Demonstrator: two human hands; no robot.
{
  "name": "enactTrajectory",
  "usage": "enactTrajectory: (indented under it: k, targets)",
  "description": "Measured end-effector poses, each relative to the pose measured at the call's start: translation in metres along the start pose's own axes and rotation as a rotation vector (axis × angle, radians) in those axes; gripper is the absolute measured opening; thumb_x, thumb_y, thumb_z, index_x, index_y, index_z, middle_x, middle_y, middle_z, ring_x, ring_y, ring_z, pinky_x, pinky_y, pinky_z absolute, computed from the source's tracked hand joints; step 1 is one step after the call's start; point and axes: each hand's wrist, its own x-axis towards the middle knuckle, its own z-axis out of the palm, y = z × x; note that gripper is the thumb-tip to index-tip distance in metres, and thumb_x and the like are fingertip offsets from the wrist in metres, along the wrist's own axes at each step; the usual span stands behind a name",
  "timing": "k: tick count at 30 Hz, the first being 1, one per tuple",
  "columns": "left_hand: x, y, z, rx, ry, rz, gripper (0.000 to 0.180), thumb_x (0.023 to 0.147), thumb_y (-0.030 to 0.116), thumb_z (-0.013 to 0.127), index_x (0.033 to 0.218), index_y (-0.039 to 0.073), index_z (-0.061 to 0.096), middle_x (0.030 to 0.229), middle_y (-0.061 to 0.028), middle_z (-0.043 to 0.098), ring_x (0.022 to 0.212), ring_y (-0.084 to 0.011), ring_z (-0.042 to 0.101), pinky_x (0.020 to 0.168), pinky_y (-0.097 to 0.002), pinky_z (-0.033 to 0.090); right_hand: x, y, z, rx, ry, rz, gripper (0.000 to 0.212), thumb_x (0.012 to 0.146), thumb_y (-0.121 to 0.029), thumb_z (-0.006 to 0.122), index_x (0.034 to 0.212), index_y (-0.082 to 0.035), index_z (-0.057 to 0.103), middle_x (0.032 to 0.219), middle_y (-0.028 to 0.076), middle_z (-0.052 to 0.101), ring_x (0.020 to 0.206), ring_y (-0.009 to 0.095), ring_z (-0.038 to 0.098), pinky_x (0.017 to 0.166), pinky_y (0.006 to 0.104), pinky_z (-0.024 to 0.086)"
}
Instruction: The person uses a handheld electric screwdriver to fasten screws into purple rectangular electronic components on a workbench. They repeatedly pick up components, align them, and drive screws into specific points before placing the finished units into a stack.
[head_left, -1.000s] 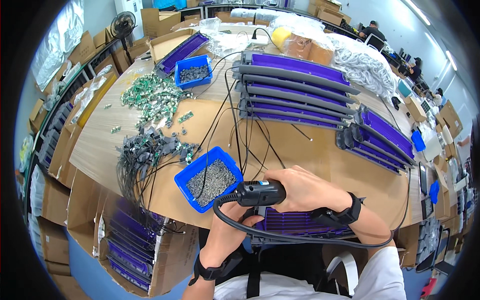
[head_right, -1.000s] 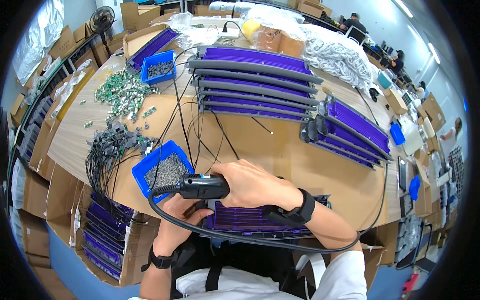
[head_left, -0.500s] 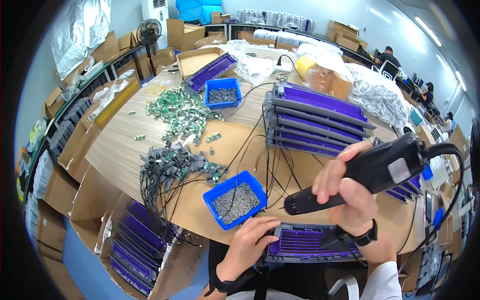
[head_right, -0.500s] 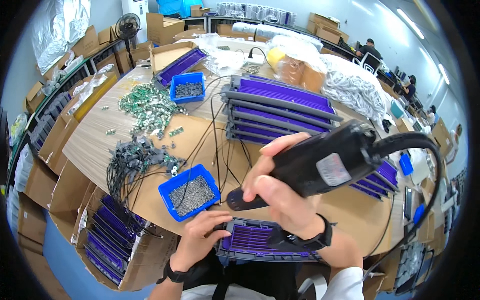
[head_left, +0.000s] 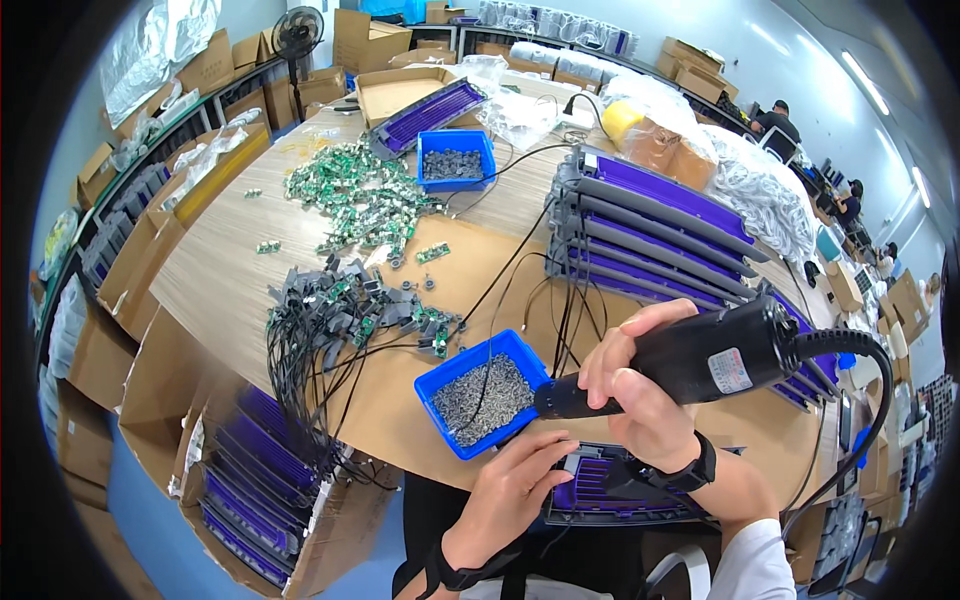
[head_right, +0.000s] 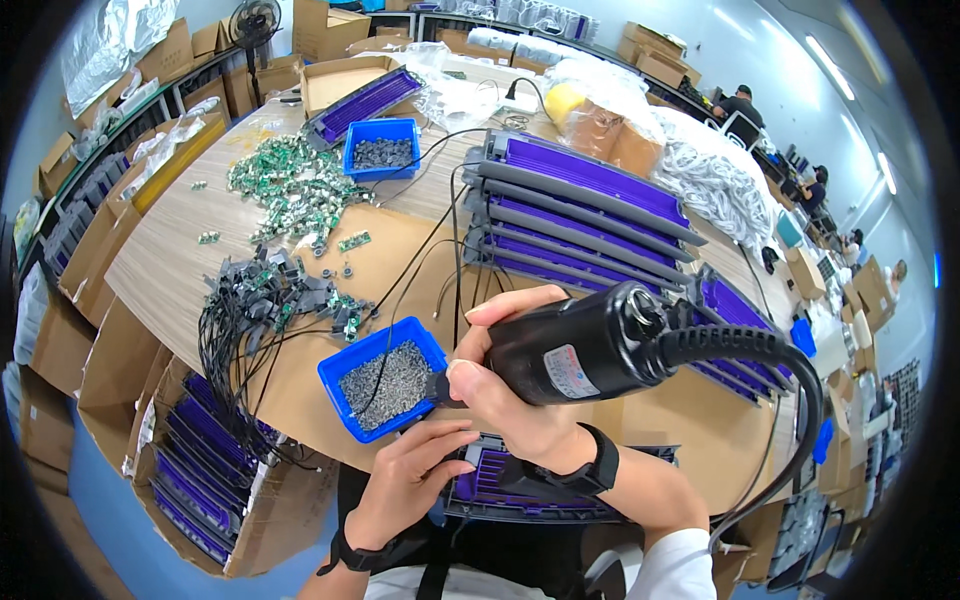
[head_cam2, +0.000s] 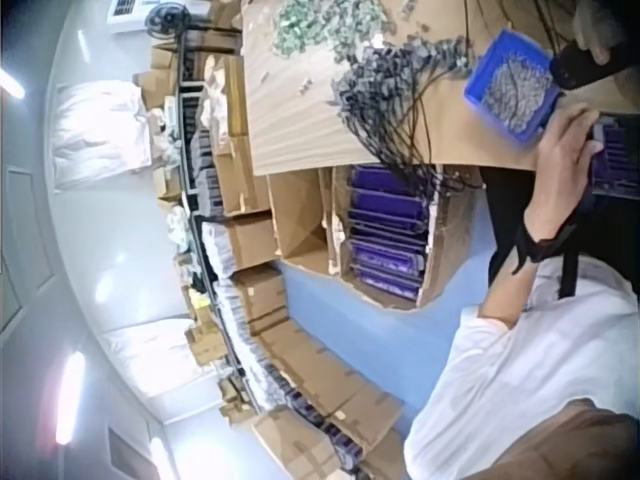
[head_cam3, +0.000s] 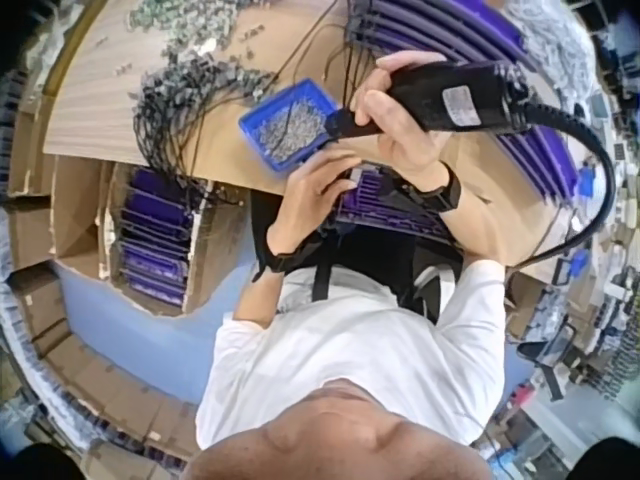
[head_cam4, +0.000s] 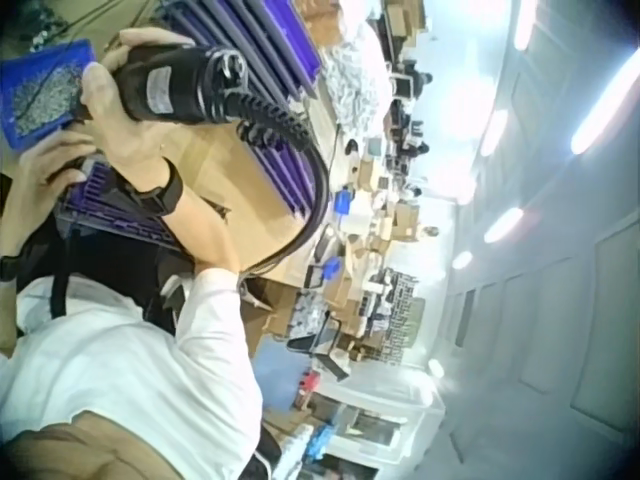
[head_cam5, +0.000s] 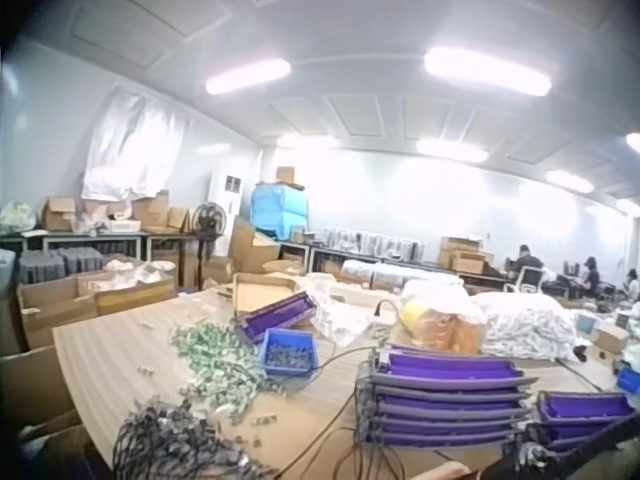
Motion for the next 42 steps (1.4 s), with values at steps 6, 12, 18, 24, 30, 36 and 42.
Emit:
enactTrajectory:
  k: [6,12,18,24,30,36,42]
  targets:
    - [-0.002,-0.003,0.000,-0.002,0.009,0.009,0.034,0.078,0.006,0.076,0.112,0.004,0.070,0.116,-0.0101,0.066,0.102,-0.0275,0.065,0.085,-0.0343,0.053,-0.002,-0.003,0.008,0.196,-0.009,0.060,0.041,0.081,0.003,0.064,0.116,-0.002,0.043,0.073,0.009,0.060,0.066,0.016,0.060,0.066,0.0318,0.051]
    - [0.000,0.001,-0.002,-0.004,-0.005,0.008,0.034,0.078,0.005,0.075,0.111,0.002,0.069,0.116,-0.0105,0.066,0.102,-0.0285,0.064,0.086,-0.0344,0.053,-0.004,-0.001,0.007,0.187,-0.032,0.074,0.040,0.082,0.004,0.065,0.115,-0.003,0.043,0.074,0.009,0.058,0.066,0.016,0.060,0.066,0.0319,0.052]
    - [0.000,-0.002,-0.001,-0.003,0.005,0.025,0.034,0.077,0.003,0.075,0.111,0.001,0.069,0.116,-0.0107,0.066,0.104,-0.0286,0.064,0.087,-0.0351,0.053,-0.004,0.005,0.006,0.151,-0.002,0.074,0.037,0.081,0.004,0.065,0.112,-0.002,0.045,0.074,0.009,0.058,0.065,0.016,0.060,0.064,0.0297,0.052]
    - [-0.001,-0.003,-0.001,-0.001,0.015,0.039,0.035,0.077,0.002,0.076,0.111,0.001,0.069,0.116,-0.0110,0.066,0.103,-0.0283,0.065,0.085,-0.0351,0.053,-0.004,0.005,0.006,0.105,-0.003,0.061,0.038,0.081,0.004,0.064,0.113,-0.001,0.044,0.072,0.009,0.058,0.064,0.016,0.061,0.065,0.0313,0.053]
    - [0.001,0.003,-0.003,0.014,0.006,-0.015,0.040,0.076,0.002,0.077,0.115,0.002,0.066,0.116,-0.0109,0.064,0.093,-0.0221,0.065,0.077,-0.0296,0.055,-0.001,-0.005,0.006,0.171,0.019,0.031,0.041,0.081,-0.001,0.064,0.116,-0.003,0.043,0.071,0.009,0.057,0.064,0.017,0.059,0.069,0.0357,0.052]
    - [-0.003,-0.005,0.005,-0.102,0.054,-0.052,0.068,0.072,-0.007,0.079,0.131,0.002,0.047,0.139,-0.0153,0.037,0.096,-0.0202,0.064,0.084,-0.0284,0.058,0.006,-0.012,0.001,0.180,0.035,-0.060,0.039,0.086,-0.008,0.063,0.118,-0.003,0.043,0.070,0.008,0.056,0.066,0.018,0.058,0.071,0.0367,0.050]
    - [0.004,0.004,0.000,-0.105,0.048,-0.085,0.084,0.070,-0.011,0.079,0.140,0.000,0.034,0.146,-0.0160,0.025,0.100,-0.0217,0.064,0.088,-0.0308,0.059,0.007,-0.015,-0.004,0.210,0.034,-0.076,0.038,0.087,-0.009,0.063,0.119,-0.003,0.042,0.071,0.008,0.056,0.066,0.017,0.058,0.071,0.0367,0.050]
